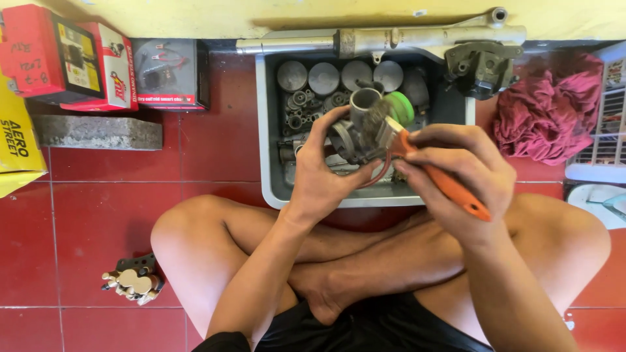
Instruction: The person sits on the floor and cleans disassembled carburetor parts using a brush and a screwdriver. They scrub various small metal components in a plastic tray, occasionally switching tools to reach into narrow openings.
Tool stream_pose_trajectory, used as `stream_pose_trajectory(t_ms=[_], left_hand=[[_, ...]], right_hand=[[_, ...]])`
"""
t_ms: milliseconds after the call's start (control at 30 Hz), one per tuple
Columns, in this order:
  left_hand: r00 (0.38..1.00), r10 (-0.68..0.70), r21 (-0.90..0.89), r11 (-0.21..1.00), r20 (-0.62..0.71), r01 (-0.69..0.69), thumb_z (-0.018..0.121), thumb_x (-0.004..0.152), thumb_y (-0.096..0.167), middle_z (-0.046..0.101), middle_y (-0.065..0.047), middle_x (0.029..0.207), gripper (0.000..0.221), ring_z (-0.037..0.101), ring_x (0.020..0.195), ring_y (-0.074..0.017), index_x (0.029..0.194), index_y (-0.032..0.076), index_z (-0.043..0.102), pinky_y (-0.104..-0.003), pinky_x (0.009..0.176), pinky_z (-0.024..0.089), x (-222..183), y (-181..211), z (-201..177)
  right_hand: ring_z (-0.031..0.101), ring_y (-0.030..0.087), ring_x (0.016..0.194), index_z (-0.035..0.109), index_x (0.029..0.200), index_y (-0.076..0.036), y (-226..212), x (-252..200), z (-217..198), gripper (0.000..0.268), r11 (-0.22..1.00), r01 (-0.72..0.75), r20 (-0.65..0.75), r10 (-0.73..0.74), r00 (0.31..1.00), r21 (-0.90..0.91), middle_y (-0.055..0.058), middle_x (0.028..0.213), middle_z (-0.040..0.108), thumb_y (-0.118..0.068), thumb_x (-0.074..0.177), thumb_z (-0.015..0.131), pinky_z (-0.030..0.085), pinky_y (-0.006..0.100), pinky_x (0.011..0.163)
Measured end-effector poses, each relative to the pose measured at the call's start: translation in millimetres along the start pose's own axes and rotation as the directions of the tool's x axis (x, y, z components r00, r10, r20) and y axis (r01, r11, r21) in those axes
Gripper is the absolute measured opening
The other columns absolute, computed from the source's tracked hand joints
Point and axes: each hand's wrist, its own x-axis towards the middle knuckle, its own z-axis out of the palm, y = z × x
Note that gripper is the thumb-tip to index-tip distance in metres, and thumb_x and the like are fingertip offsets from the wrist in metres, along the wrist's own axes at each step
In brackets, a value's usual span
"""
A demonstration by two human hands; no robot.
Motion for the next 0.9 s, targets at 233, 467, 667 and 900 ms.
stream_pose_trajectory(t_ms=[233, 467, 667, 900], left_hand=[[0.994, 0.082, 0.115, 0.991, -0.067, -0.074, 0.087, 0.083, 0.025, 0.062, -0.009, 0.138, 0.071, 0.063, 0.129, -0.0247, 0.141, 0.009, 0.050, -0.036, 0.112, 0.051, 0, -16, -2], [0.988, 0.143, 0.222, 0.967, -0.066, -0.125, 0.087, 0.082, 0.016, 0.063, -0.008, 0.136, 0.069, 0.063, 0.127, -0.0257, 0.141, 0.012, 0.051, -0.037, 0.112, 0.051, 2, -10, -13], [0.953, 0.301, 0.363, 0.891, -0.028, -0.271, 0.088, 0.085, 0.008, 0.060, -0.010, 0.141, 0.070, 0.060, 0.131, -0.0302, 0.143, 0.011, 0.050, -0.041, 0.114, 0.052, 1, -22, -18], [0.951, 0.309, 0.555, 0.794, -0.015, -0.249, 0.087, 0.086, 0.017, 0.063, -0.004, 0.135, 0.063, 0.063, 0.118, -0.0272, 0.139, 0.018, 0.055, -0.035, 0.080, 0.063, -1, -21, -17]], right_hand=[[0.071, 0.031, 0.107, 0.069, 0.107, 0.001, -6, 1, 27, 0.013, 0.995, 0.099, 0.051, -0.099, 0.994, 0.011, 0.024, 0.117, 0.067, -0.004, 0.096, 0.075, 0.057, 0.038, 0.102], [0.070, 0.035, 0.099, 0.068, 0.107, 0.005, 6, -2, 21, 0.014, 0.989, 0.138, -0.048, -0.140, 0.989, -0.049, 0.029, 0.113, 0.067, 0.005, 0.096, 0.078, 0.057, 0.041, 0.093], [0.065, 0.040, 0.107, 0.067, 0.106, 0.003, 16, 2, 9, 0.014, 0.981, 0.176, -0.143, -0.186, 0.972, -0.080, 0.031, 0.116, 0.064, 0.009, 0.098, 0.076, 0.055, 0.046, 0.096], [0.059, 0.042, 0.114, 0.074, 0.109, 0.001, 12, 11, 1, 0.008, 0.953, 0.240, 0.224, -0.198, 0.954, -0.182, 0.021, 0.129, 0.066, -0.002, 0.104, 0.067, 0.052, 0.050, 0.101]])
